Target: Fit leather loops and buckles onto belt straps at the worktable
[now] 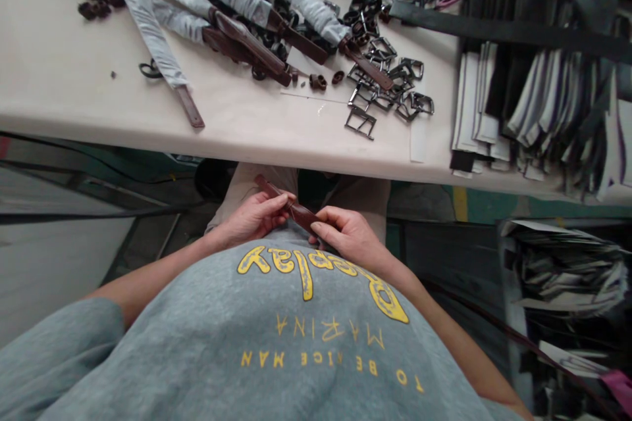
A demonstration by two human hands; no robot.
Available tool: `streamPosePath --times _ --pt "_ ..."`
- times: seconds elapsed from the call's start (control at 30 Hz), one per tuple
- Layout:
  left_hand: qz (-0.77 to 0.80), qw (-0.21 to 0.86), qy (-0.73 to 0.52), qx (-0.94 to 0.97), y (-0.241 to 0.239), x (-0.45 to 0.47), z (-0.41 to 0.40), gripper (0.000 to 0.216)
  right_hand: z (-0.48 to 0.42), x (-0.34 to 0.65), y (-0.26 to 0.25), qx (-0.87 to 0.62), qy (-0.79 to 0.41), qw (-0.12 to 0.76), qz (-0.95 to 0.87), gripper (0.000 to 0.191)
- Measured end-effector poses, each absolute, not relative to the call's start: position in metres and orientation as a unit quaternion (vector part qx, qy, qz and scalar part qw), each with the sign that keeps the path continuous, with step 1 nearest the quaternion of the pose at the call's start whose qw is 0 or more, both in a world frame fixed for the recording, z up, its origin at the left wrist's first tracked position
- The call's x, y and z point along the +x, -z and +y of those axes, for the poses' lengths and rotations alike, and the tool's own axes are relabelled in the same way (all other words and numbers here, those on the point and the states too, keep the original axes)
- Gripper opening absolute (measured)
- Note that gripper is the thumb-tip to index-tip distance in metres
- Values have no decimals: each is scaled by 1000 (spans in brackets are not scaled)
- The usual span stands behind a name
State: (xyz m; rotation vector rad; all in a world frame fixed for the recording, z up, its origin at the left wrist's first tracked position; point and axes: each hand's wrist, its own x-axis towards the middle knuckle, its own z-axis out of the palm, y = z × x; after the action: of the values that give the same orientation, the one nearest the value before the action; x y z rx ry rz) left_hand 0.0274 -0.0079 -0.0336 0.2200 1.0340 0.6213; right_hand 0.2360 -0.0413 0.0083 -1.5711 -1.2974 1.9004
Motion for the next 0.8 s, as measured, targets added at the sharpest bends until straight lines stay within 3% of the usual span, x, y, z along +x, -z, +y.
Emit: streamPosePath --times 0.23,0.53,0.7,0.8 --pt "504 810 -292 69 29 27 -5 4 -45 249 -8 -592 -642 192 -447 16" --pt "501 815 -285 54 31 28 -1 2 -45 253 -16 -575 -698 183 -385 22" --pt "462 820 -320 112 26 26 -12 32 -44 240 -14 -559 -671 155 -463 25" --pt "465 809 -325 156 20 21 -18 35 -46 233 -15 -567 -638 184 -487 24"
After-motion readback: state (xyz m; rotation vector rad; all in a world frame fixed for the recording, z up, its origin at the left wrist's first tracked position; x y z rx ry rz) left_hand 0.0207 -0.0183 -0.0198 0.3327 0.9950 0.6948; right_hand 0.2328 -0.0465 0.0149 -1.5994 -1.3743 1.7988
